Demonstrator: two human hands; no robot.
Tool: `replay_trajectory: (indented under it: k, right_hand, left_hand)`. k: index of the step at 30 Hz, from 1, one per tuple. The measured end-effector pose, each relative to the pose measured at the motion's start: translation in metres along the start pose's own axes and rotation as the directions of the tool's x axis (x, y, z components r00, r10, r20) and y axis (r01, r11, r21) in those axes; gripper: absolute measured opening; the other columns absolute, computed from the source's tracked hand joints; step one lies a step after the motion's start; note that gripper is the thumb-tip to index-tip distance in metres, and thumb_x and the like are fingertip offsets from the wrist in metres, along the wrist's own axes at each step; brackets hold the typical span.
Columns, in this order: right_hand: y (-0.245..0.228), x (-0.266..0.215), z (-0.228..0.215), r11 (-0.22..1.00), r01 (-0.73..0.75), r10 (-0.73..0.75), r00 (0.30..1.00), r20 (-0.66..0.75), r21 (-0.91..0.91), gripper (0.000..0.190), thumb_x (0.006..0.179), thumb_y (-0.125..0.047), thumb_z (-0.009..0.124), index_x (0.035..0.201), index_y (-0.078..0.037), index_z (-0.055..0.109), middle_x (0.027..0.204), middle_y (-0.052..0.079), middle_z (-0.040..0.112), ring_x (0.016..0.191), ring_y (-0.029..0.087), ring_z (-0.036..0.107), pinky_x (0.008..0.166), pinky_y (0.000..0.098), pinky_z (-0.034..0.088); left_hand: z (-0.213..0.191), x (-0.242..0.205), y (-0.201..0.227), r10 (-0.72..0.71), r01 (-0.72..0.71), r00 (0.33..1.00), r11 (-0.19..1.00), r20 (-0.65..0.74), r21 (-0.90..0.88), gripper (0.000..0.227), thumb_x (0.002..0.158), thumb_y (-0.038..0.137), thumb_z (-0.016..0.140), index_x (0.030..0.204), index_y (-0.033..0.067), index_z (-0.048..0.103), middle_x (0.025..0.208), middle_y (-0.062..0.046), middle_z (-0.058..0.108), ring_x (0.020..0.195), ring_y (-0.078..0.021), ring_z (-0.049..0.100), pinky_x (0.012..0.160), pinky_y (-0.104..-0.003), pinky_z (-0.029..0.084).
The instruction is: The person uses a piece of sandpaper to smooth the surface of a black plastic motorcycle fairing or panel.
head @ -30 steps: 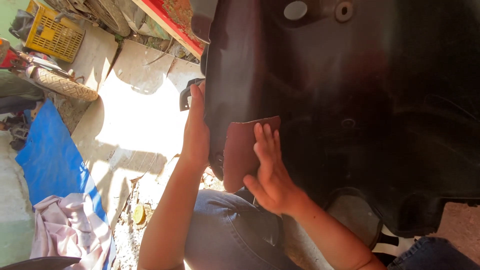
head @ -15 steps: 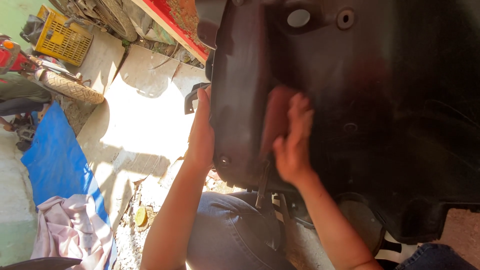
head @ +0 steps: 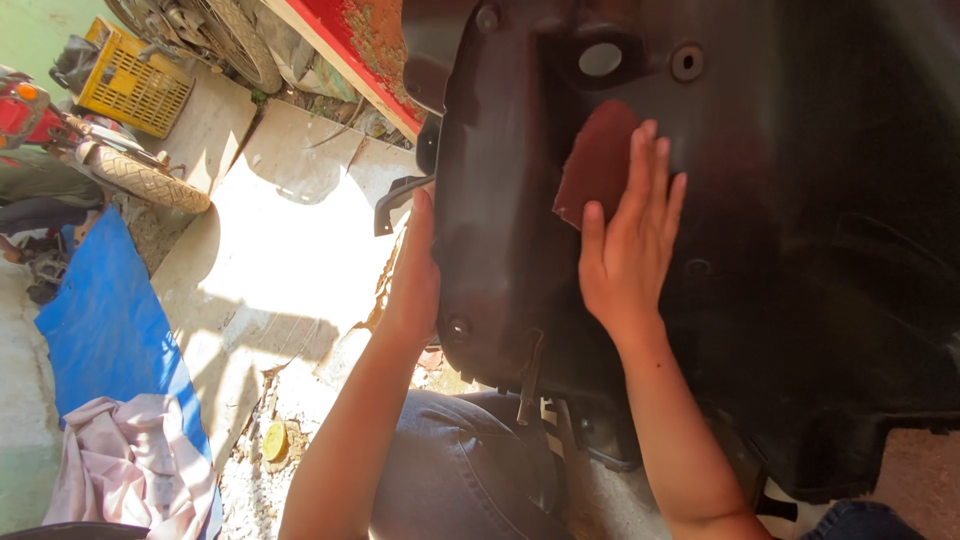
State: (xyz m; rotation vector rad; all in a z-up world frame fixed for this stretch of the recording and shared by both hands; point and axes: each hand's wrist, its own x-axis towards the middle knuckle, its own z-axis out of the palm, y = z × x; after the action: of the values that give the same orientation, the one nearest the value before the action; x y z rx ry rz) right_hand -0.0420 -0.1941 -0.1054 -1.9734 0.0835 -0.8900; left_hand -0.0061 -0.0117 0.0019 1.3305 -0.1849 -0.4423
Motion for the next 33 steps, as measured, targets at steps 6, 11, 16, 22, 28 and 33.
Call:
replay_trajectory:
  k: [6, 11, 16, 22, 28, 33]
  right_hand:
    - [-0.038, -0.007, -0.004, 0.934, 0.177, -0.209, 0.975, 0.071, 0.311, 0.065, 0.115, -0.036, 0.038, 0.166, -0.002, 0.017, 0.176, 0.017, 0.02, 0.166, 0.038, 0.018, 0.137, 0.0508, 0.014]
    - [-0.02, 0.037, -0.01, 0.964, 0.067, -0.105, 0.985, 0.135, 0.256, 0.064, 0.114, -0.033, 0.04, 0.166, -0.002, 0.018, 0.174, 0.017, 0.025, 0.163, 0.035, 0.024, 0.134, 0.0474, 0.018]
    - [-0.054, 0.046, -0.013, 0.942, 0.103, -0.144, 0.984, 0.106, 0.319, 0.064, 0.116, -0.033, 0.042, 0.167, -0.005, 0.019, 0.176, 0.017, 0.026, 0.165, 0.034, 0.026, 0.136, 0.0437, 0.022]
    - [-0.023, 0.06, -0.009, 0.914, 0.089, -0.155, 0.978, 0.139, 0.395, 0.068, 0.114, -0.033, 0.045, 0.167, -0.003, 0.016, 0.174, 0.016, 0.03, 0.164, 0.035, 0.027, 0.134, 0.0427, 0.022]
    - [-0.052, 0.037, -0.017, 0.914, 0.112, -0.17, 0.979, 0.116, 0.39, 0.069, 0.114, -0.03, 0.046, 0.167, -0.003, 0.013, 0.174, 0.018, 0.024, 0.164, 0.035, 0.025, 0.135, 0.0433, 0.02]
    - [-0.019, 0.05, -0.007, 0.947, 0.084, -0.135, 0.979, 0.15, 0.309, 0.07, 0.111, -0.032, 0.046, 0.167, -0.003, 0.013, 0.175, 0.018, 0.025, 0.164, 0.035, 0.025, 0.134, 0.0457, 0.018]
  left_hand:
    - [0.011, -0.004, 0.008, 0.081, -0.078, 0.997, 0.99, -0.018, 0.115, 0.064, 0.109, 0.05, 0.034, 0.153, 0.0048, 0.045, 0.146, -0.009, 0.058, 0.132, -0.0167, 0.058, 0.111, -0.033, 0.047]
    - [0.001, -0.002, 0.0, 0.022, -0.017, 0.998, 0.997, -0.062, 0.081, 0.067, 0.108, 0.052, 0.034, 0.153, 0.0042, 0.045, 0.142, -0.011, 0.058, 0.125, -0.0196, 0.059, 0.105, -0.035, 0.048]
    - [0.004, -0.002, 0.0, 0.007, 0.008, 0.992, 0.994, -0.129, 0.113, 0.068, 0.106, 0.051, 0.035, 0.153, 0.0036, 0.046, 0.144, -0.01, 0.058, 0.127, -0.0195, 0.058, 0.106, -0.034, 0.048]
    - [0.011, -0.008, 0.003, 0.007, 0.001, 0.996, 0.996, -0.09, 0.089, 0.069, 0.107, 0.052, 0.031, 0.152, 0.0026, 0.045, 0.144, -0.011, 0.058, 0.129, -0.0209, 0.059, 0.109, -0.035, 0.047]
    - [0.015, -0.007, 0.006, 0.045, -0.037, 0.997, 0.992, -0.068, 0.121, 0.066, 0.108, 0.051, 0.032, 0.152, 0.004, 0.045, 0.144, -0.011, 0.057, 0.129, -0.0202, 0.058, 0.109, -0.035, 0.047]
    - [0.0, 0.0, -0.001, 0.052, -0.053, 0.999, 0.995, 0.011, 0.08, 0.064, 0.111, 0.049, 0.028, 0.152, 0.0024, 0.046, 0.143, -0.012, 0.058, 0.127, -0.0205, 0.059, 0.109, -0.036, 0.047]
